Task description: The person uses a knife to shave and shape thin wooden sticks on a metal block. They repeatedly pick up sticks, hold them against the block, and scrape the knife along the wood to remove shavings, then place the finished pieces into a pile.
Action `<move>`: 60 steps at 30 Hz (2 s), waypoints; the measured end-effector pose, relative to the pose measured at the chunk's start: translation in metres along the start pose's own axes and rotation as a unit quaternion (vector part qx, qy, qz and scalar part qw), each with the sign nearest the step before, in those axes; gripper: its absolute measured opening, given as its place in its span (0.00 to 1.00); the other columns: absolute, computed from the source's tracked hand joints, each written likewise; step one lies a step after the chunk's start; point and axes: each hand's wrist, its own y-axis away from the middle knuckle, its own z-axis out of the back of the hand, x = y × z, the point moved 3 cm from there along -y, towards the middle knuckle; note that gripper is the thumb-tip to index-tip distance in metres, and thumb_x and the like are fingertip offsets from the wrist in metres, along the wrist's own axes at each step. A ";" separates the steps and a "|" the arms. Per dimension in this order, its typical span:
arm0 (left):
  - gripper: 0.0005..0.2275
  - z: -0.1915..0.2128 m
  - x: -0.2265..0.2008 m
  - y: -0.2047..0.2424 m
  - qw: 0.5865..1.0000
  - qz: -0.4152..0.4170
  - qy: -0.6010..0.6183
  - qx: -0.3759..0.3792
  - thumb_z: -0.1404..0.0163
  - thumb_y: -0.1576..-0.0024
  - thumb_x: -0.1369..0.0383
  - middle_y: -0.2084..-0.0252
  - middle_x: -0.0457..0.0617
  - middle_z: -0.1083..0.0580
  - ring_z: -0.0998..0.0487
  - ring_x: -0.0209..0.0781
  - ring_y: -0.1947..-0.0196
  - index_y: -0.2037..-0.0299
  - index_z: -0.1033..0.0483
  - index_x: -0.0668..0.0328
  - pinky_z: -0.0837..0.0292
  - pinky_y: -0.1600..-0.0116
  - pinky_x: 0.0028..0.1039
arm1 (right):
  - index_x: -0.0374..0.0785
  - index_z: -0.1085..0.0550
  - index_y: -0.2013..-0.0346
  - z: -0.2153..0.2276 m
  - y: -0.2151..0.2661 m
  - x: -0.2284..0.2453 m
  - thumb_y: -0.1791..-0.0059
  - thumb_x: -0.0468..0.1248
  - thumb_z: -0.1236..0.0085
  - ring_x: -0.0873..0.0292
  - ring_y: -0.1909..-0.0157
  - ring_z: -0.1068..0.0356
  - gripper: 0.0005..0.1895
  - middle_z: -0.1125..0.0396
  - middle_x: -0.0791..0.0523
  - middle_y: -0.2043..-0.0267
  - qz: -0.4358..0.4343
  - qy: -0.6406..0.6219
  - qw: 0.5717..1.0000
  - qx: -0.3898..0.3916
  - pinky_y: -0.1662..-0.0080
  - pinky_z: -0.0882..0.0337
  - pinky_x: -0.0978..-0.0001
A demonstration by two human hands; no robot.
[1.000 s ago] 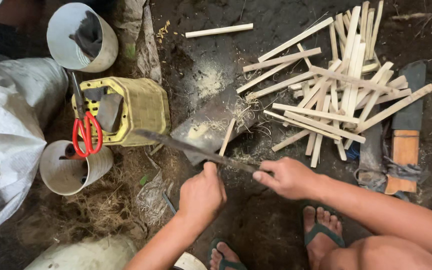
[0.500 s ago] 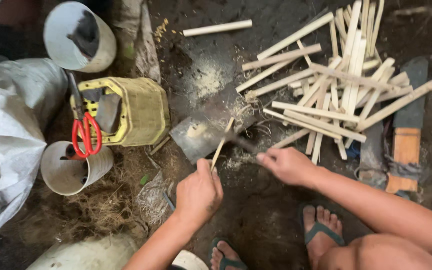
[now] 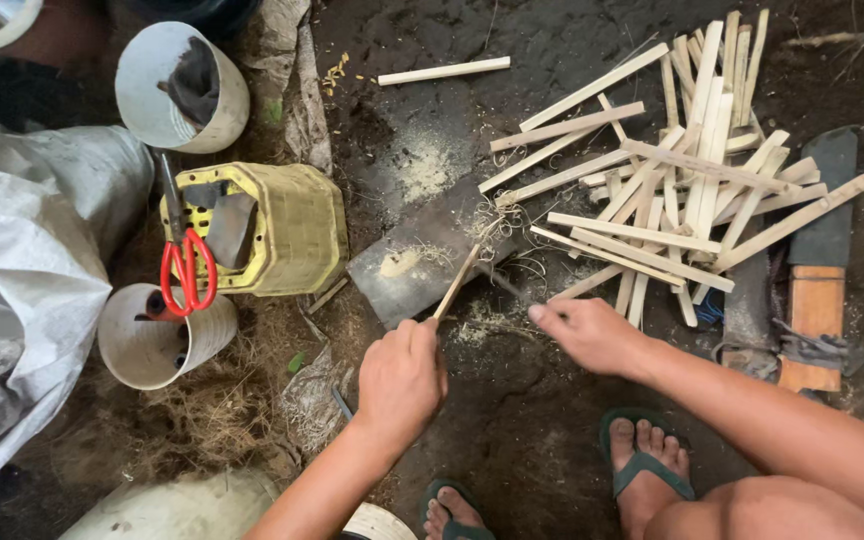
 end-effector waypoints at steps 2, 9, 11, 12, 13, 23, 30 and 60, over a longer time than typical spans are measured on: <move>0.11 -0.001 -0.001 0.001 0.999 -0.029 -0.032 0.014 0.50 0.47 0.74 0.69 0.51 0.33 0.27 0.49 0.71 0.55 0.28 0.67 0.33 0.67 0.38 | 0.41 0.21 0.64 -0.003 0.009 0.014 0.47 0.61 0.58 0.41 0.74 0.28 0.28 0.30 0.45 0.80 -0.031 0.033 0.997 0.066 0.67 0.30 0.46; 0.08 -0.007 -0.010 0.004 0.993 -0.069 -0.079 0.062 0.50 0.45 0.74 0.69 0.49 0.33 0.28 0.45 0.71 0.57 0.27 0.66 0.35 0.67 0.36 | 0.44 0.22 0.63 -0.005 0.018 0.035 0.49 0.62 0.56 0.42 0.70 0.26 0.27 0.28 0.47 0.77 0.045 0.102 0.992 0.054 0.64 0.28 0.50; 0.10 -0.006 -0.011 0.004 0.992 -0.076 -0.073 0.069 0.50 0.47 0.73 0.70 0.49 0.33 0.28 0.44 0.71 0.56 0.27 0.67 0.35 0.68 0.35 | 0.46 0.22 0.62 0.004 0.001 0.022 0.50 0.62 0.57 0.43 0.68 0.24 0.27 0.27 0.47 0.75 -0.037 0.084 0.994 0.054 0.61 0.26 0.50; 0.11 -0.007 -0.013 0.004 0.992 -0.080 -0.068 0.072 0.50 0.48 0.73 0.70 0.48 0.33 0.28 0.44 0.72 0.56 0.27 0.68 0.35 0.68 0.35 | 0.43 0.22 0.64 0.012 -0.007 0.016 0.48 0.62 0.58 0.42 0.67 0.24 0.29 0.27 0.45 0.74 -0.039 0.107 0.993 0.032 0.60 0.26 0.50; 0.11 -0.008 -0.014 0.003 0.992 -0.079 -0.065 0.073 0.50 0.47 0.73 0.70 0.49 0.33 0.28 0.45 0.72 0.56 0.27 0.68 0.35 0.68 0.36 | 0.39 0.23 0.66 0.018 -0.013 0.009 0.47 0.63 0.59 0.40 0.65 0.25 0.31 0.27 0.44 0.73 -0.040 0.131 0.991 0.011 0.58 0.26 0.50; 0.11 0.046 0.050 0.003 0.914 0.314 0.254 0.027 0.51 0.39 0.69 0.71 0.47 0.23 0.27 0.34 0.73 0.50 0.21 0.65 0.29 0.68 0.27 | 0.34 0.24 0.66 0.008 -0.016 -0.013 0.46 0.65 0.62 0.36 0.58 0.26 0.36 0.26 0.39 0.66 -0.046 0.151 0.986 -0.045 0.52 0.28 0.46; 0.13 0.044 0.068 0.001 0.802 0.414 0.431 0.015 0.52 0.39 0.71 0.71 0.41 0.25 0.33 0.25 0.78 0.45 0.22 0.59 0.40 0.74 0.18 | 0.32 0.51 0.29 -0.002 -0.012 -0.008 0.52 0.65 0.50 0.37 0.60 0.24 0.51 0.26 0.41 0.62 -0.043 0.233 0.969 -0.065 0.57 0.24 0.47; 0.29 -0.211 0.006 -0.267 0.986 0.099 0.034 0.128 0.51 0.42 0.66 0.27 0.62 0.45 0.48 0.60 0.27 0.30 0.43 0.63 0.51 0.30 0.52 | 0.30 0.46 0.36 -0.001 -0.008 -0.033 0.57 0.48 0.32 0.35 0.48 0.31 0.46 0.34 0.37 0.45 0.087 0.138 0.981 -0.108 0.47 0.32 0.47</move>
